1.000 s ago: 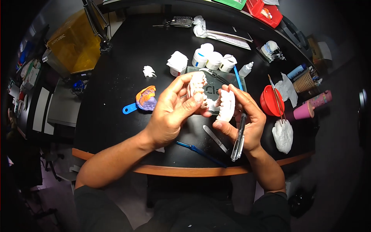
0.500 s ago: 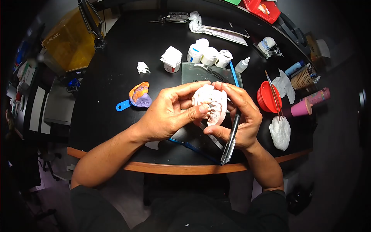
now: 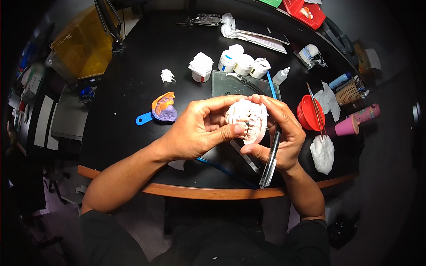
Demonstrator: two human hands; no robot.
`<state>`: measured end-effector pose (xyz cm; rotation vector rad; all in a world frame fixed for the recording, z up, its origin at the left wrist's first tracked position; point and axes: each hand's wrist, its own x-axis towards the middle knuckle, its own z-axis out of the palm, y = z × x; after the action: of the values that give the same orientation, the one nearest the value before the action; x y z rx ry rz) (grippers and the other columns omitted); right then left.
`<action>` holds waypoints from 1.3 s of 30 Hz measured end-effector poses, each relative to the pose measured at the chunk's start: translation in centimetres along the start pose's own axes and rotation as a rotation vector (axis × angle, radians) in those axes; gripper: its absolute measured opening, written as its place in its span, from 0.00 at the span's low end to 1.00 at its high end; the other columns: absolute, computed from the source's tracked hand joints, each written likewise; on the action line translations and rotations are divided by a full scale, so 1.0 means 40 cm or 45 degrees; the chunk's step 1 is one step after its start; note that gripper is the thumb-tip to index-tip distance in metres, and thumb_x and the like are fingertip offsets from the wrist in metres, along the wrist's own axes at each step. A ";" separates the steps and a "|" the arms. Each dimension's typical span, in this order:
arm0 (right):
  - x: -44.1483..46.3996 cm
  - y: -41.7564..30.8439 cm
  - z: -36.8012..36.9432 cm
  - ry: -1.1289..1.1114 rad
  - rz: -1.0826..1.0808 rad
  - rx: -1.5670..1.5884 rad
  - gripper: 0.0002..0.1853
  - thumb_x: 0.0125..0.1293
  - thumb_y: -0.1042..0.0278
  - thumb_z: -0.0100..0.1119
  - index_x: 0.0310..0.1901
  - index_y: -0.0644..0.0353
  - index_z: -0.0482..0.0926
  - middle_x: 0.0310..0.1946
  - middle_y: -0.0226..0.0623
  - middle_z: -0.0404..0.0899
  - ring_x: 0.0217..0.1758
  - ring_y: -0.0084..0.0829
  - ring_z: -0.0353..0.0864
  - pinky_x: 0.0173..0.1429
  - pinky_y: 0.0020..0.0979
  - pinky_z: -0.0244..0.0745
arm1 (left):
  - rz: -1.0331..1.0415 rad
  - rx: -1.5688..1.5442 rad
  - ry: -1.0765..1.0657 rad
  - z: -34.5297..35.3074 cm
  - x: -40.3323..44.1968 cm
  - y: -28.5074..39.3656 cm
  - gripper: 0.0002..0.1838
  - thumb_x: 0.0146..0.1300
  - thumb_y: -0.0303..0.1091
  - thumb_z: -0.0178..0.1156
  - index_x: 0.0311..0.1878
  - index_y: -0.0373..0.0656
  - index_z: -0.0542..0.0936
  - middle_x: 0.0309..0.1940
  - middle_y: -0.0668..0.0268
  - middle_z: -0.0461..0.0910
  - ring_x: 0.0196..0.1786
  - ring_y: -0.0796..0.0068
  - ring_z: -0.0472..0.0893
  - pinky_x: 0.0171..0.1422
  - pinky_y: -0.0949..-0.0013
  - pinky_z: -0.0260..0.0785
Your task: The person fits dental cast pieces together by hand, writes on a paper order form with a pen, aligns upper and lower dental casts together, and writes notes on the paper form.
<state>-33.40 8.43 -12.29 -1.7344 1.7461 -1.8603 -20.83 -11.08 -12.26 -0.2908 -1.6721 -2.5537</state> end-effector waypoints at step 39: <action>0.013 -0.004 -0.012 -0.025 -0.214 -0.232 0.50 0.40 0.57 0.94 0.66 0.70 0.81 0.60 0.55 0.84 0.63 0.44 0.86 0.68 0.41 0.82 | 0.054 0.063 -0.001 -0.008 -0.004 -0.005 0.35 0.66 0.22 0.73 0.75 0.31 0.71 0.64 0.53 0.82 0.65 0.67 0.83 0.73 0.61 0.77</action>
<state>-33.83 8.44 -11.71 -2.0154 1.8689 -1.7853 -20.75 -11.28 -12.61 -0.3202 -1.7072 -2.4783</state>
